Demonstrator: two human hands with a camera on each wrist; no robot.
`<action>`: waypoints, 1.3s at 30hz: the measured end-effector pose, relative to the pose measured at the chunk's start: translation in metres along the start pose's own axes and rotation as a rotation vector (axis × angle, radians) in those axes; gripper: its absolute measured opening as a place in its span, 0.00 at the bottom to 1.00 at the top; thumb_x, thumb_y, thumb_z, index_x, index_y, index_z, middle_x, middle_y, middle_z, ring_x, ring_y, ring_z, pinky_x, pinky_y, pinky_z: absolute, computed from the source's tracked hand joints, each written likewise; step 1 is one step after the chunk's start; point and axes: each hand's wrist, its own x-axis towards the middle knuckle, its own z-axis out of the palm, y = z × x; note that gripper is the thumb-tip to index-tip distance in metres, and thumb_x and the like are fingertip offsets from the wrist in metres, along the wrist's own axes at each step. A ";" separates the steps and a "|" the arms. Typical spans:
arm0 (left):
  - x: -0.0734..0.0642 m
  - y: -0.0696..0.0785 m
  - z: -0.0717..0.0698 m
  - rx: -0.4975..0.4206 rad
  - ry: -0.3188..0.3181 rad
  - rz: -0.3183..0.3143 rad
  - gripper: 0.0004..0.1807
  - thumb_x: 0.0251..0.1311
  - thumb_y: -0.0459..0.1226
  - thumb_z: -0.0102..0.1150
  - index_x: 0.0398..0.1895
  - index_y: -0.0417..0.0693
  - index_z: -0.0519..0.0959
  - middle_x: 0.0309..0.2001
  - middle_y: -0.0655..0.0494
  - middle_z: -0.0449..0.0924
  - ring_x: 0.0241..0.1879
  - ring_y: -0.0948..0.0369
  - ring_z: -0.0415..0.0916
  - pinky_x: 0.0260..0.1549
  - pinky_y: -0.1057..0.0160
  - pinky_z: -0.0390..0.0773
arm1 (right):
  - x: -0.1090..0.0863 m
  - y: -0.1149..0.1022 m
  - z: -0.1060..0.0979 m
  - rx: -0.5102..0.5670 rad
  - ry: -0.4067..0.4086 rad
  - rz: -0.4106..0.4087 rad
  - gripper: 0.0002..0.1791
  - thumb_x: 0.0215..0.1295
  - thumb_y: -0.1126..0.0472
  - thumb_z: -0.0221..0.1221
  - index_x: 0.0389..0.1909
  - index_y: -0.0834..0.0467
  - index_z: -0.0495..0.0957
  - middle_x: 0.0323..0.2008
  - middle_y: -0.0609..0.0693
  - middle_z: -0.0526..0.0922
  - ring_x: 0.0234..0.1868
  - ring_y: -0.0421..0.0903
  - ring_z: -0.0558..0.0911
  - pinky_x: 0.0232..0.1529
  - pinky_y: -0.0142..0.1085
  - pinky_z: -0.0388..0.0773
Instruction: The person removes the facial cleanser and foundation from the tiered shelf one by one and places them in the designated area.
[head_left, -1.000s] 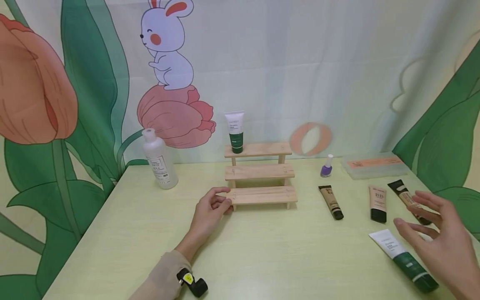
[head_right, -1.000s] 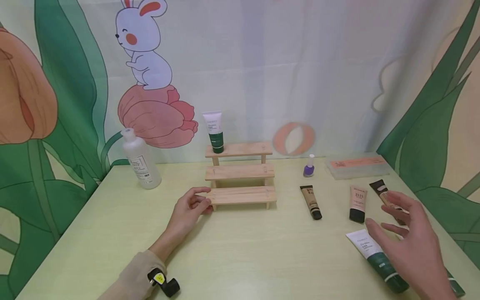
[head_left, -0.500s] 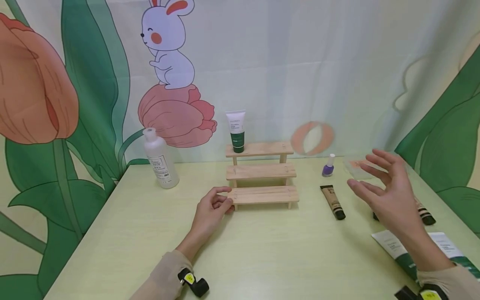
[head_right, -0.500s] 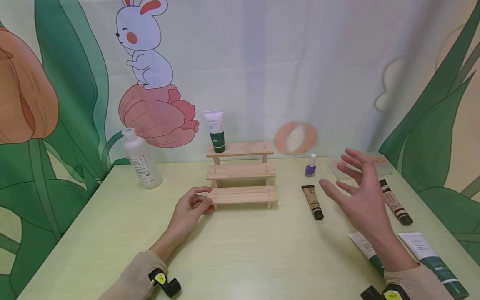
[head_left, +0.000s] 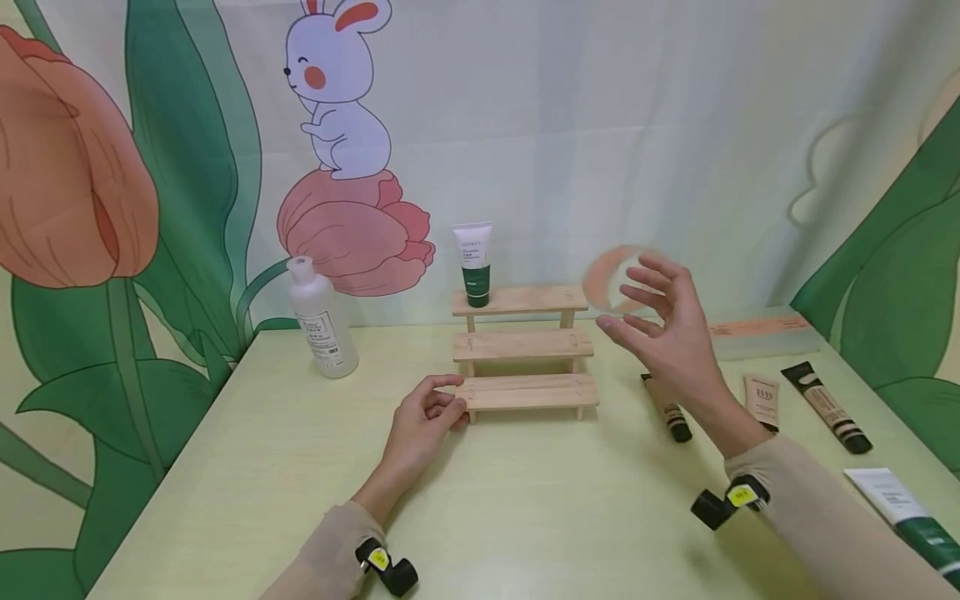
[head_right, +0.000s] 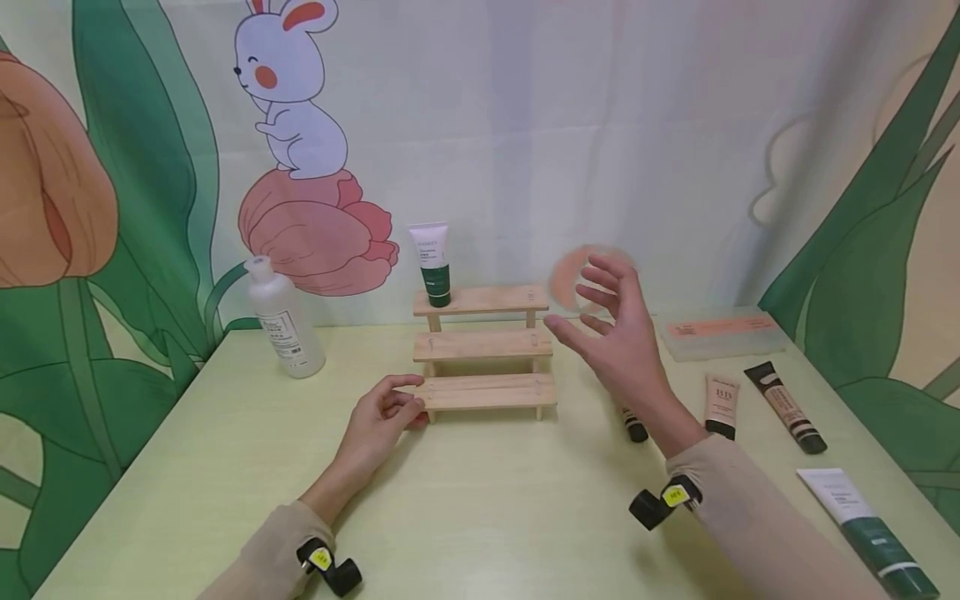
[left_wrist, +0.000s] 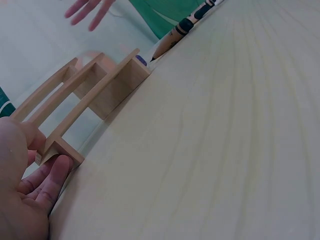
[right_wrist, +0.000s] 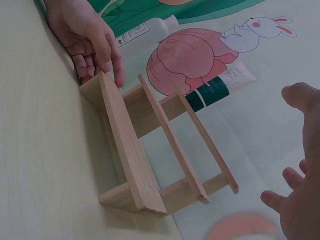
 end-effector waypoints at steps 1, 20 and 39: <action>0.000 0.000 0.000 0.000 0.001 0.002 0.17 0.78 0.33 0.67 0.66 0.51 0.84 0.43 0.47 0.91 0.41 0.53 0.92 0.42 0.68 0.87 | 0.005 0.001 0.007 0.023 -0.008 -0.005 0.46 0.72 0.63 0.75 0.84 0.41 0.62 0.76 0.49 0.71 0.75 0.55 0.75 0.69 0.45 0.80; 0.000 0.002 -0.002 0.002 0.002 -0.005 0.18 0.78 0.32 0.68 0.66 0.52 0.84 0.42 0.48 0.90 0.40 0.54 0.92 0.41 0.67 0.86 | 0.073 0.021 0.099 0.107 -0.110 -0.020 0.46 0.70 0.60 0.77 0.84 0.45 0.66 0.74 0.60 0.77 0.73 0.62 0.80 0.68 0.56 0.84; 0.001 -0.002 -0.003 0.012 -0.009 0.004 0.17 0.78 0.33 0.68 0.66 0.53 0.84 0.42 0.50 0.91 0.39 0.55 0.92 0.39 0.68 0.84 | 0.097 0.024 0.146 0.091 -0.149 0.044 0.35 0.74 0.59 0.75 0.78 0.51 0.73 0.69 0.56 0.82 0.68 0.57 0.83 0.67 0.54 0.83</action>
